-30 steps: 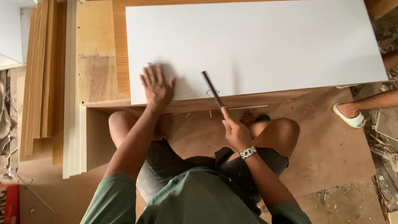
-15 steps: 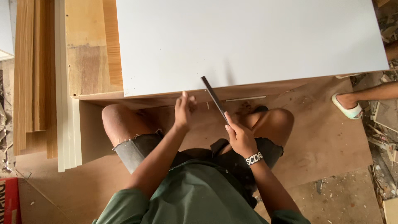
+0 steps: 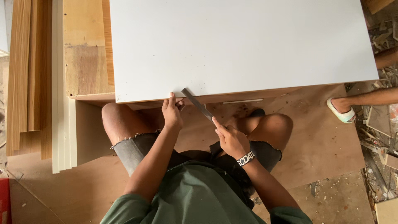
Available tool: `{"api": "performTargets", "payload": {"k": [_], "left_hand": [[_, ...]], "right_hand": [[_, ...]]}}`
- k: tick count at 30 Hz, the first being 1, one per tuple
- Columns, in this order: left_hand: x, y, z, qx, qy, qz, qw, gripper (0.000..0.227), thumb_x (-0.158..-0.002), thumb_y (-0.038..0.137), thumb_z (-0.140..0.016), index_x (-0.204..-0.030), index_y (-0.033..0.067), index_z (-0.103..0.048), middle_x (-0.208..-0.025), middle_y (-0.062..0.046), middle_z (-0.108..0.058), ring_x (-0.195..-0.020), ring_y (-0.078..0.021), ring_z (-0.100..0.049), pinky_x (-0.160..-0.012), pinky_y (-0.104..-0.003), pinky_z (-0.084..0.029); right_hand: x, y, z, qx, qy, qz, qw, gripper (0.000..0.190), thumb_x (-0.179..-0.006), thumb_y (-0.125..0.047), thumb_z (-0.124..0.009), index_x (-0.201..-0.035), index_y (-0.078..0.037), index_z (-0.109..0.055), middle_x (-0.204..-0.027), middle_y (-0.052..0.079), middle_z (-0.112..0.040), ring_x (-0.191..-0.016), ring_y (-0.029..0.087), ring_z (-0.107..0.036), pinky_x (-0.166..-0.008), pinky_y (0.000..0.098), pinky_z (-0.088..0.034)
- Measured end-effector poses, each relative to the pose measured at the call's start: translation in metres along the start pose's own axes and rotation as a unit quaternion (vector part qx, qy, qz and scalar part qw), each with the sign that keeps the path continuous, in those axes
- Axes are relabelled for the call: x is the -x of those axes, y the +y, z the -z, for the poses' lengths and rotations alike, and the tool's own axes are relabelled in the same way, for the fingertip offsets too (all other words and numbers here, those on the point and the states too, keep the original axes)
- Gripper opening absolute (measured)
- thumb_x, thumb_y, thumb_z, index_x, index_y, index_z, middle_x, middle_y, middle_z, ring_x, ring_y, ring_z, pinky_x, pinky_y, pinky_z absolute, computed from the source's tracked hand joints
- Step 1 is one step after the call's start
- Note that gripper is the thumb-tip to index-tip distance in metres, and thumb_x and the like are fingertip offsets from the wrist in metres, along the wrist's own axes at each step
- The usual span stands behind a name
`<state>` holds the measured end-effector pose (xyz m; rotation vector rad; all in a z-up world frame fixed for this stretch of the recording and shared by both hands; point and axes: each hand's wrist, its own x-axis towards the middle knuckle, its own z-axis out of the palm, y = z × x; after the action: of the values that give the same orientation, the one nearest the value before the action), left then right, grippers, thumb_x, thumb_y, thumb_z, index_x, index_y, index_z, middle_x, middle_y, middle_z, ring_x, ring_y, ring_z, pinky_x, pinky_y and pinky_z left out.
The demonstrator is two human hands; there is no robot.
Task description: The person cleans and smooths the edges of a white laminate wood panel using a metal file by hand while sitting on the floor of a workshop.
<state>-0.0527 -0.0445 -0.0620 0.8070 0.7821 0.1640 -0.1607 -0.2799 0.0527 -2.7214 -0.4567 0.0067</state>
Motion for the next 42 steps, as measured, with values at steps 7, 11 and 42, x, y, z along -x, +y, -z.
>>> {"api": "performTargets", "payload": {"k": [7, 11, 42], "left_hand": [[-0.001, 0.026, -0.012, -0.020, 0.001, 0.040, 0.999, 0.068, -0.086, 0.052, -0.086, -0.120, 0.0027, -0.053, -0.100, -0.017, -0.066, -0.088, -0.0288, -0.067, -0.087, -0.043, -0.055], [0.012, 0.040, -0.019, 0.044, -0.009, 0.078, 0.996, 0.069, -0.084, 0.043, -0.088, -0.122, -0.0050, -0.057, -0.108, -0.024, -0.068, -0.098, -0.0371, -0.069, -0.096, -0.050, -0.056], [0.007, 0.008, -0.038, 0.089, -0.073, 0.112, 0.987, 0.052, -0.087, 0.041, -0.085, -0.103, -0.0054, -0.069, -0.089, -0.017, -0.068, -0.079, -0.0289, -0.071, -0.084, -0.042, -0.061]], "right_hand": [[-0.011, -0.007, -0.008, -0.062, -0.014, 0.024, 0.998, 0.046, -0.102, -0.031, -0.053, -0.148, -0.034, -0.056, -0.080, 0.022, -0.071, -0.070, 0.042, -0.072, -0.049, 0.0494, -0.056], [-0.007, -0.008, -0.016, -0.013, -0.018, 0.004, 1.000, 0.047, -0.103, -0.036, -0.052, -0.150, -0.038, -0.053, -0.078, 0.018, -0.069, -0.068, 0.039, -0.072, -0.050, 0.0445, -0.058], [-0.072, -0.035, -0.021, -0.018, 0.009, -0.023, 1.000, 0.050, -0.108, -0.034, -0.045, -0.157, -0.040, -0.041, -0.096, 0.030, -0.070, -0.067, 0.045, -0.073, -0.045, 0.0414, -0.051]]}}
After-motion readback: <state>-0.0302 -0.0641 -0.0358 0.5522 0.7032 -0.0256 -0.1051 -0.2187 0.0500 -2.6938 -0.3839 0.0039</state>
